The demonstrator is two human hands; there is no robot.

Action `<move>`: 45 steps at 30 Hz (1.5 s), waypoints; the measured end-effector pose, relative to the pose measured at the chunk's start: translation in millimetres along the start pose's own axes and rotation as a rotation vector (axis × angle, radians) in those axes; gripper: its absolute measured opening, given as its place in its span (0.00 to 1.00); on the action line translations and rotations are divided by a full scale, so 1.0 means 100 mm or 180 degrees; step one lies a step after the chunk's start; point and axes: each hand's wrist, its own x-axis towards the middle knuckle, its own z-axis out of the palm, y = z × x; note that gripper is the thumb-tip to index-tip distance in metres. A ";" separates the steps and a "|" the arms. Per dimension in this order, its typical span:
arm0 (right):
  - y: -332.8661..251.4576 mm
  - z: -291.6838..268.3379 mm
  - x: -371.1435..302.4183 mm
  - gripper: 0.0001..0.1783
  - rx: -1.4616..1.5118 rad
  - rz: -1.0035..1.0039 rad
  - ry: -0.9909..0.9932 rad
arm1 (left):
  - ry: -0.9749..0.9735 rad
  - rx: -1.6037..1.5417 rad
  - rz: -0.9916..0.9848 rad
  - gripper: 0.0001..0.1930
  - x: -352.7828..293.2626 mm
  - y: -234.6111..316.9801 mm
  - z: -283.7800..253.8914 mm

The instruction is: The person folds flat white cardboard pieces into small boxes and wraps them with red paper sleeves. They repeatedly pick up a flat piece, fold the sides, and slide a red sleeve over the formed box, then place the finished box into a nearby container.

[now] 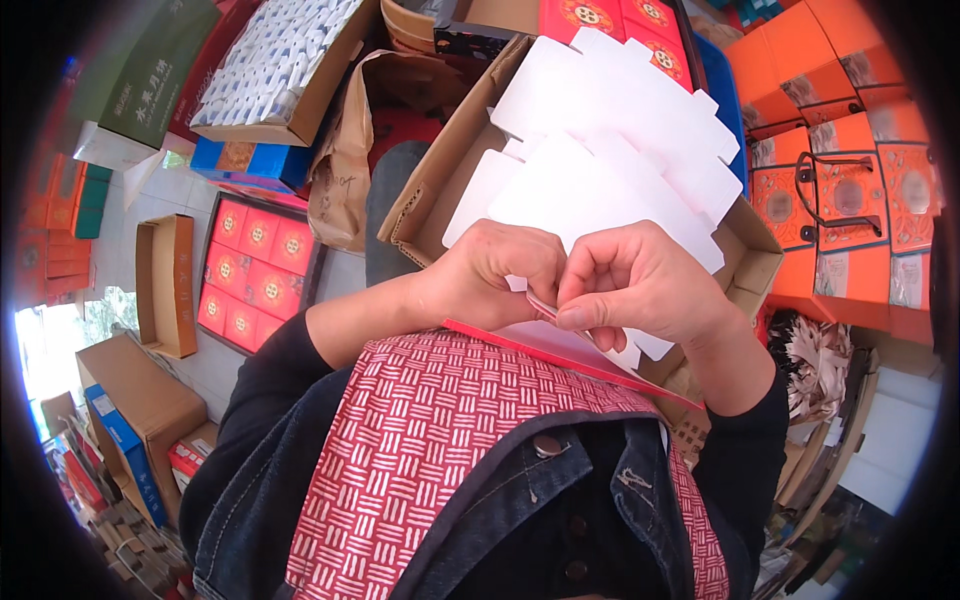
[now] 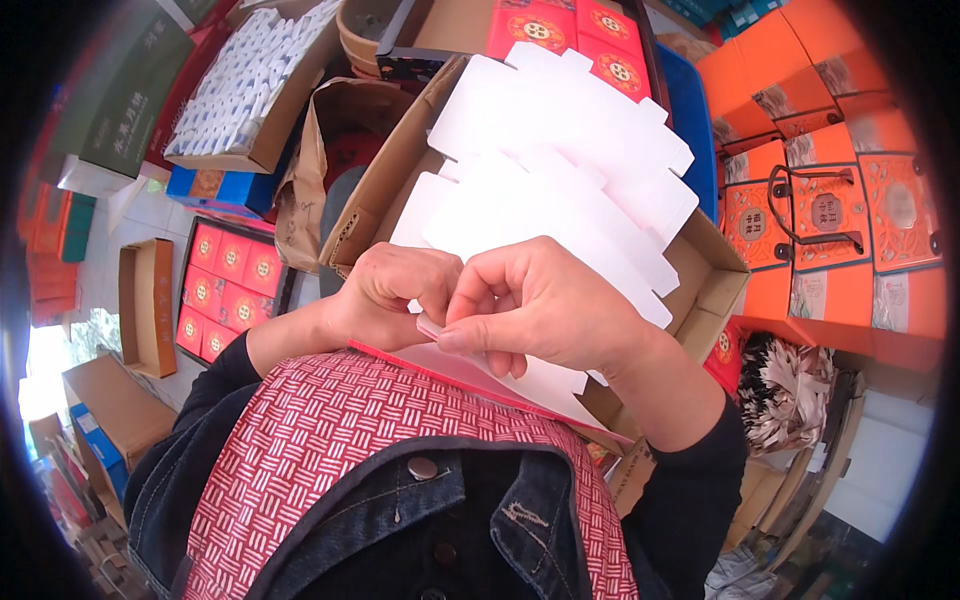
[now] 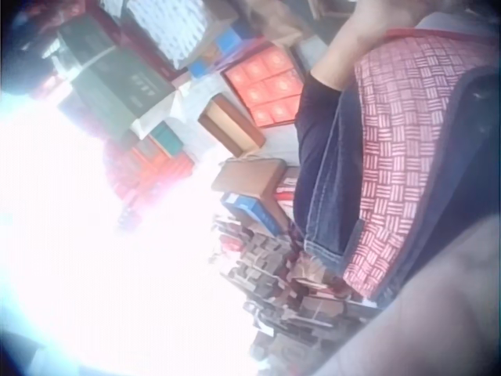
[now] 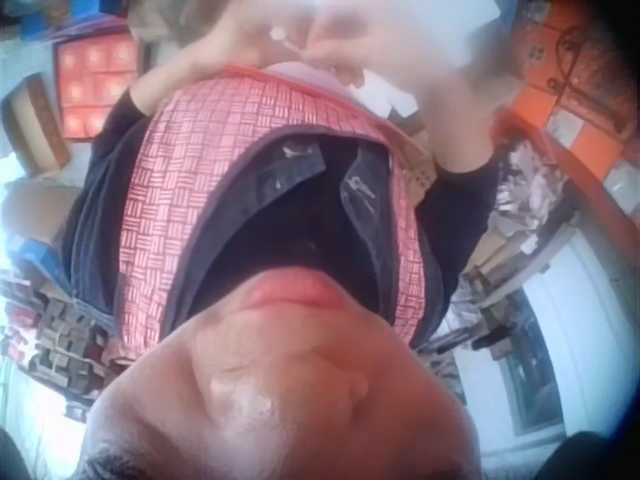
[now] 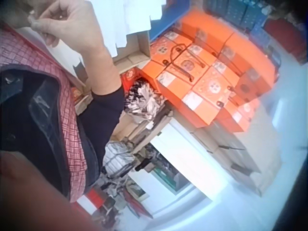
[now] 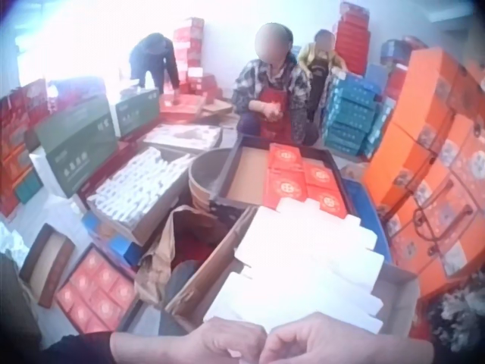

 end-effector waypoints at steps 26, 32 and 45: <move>-0.02 -0.11 -0.14 0.06 -0.0817 -0.1196 0.0408 | 0.0195 0.0227 -0.0895 0.35 0.05 0.12 -0.02; 0.26 -0.08 -0.04 0.09 -0.0711 -0.1267 0.0182 | -0.0030 0.0601 -0.0390 0.38 0.06 0.14 0.01; 1.04 -0.70 -0.78 0.19 0.0228 -0.0377 0.1805 | 0.0833 0.0833 0.1293 0.09 0.25 0.34 -0.29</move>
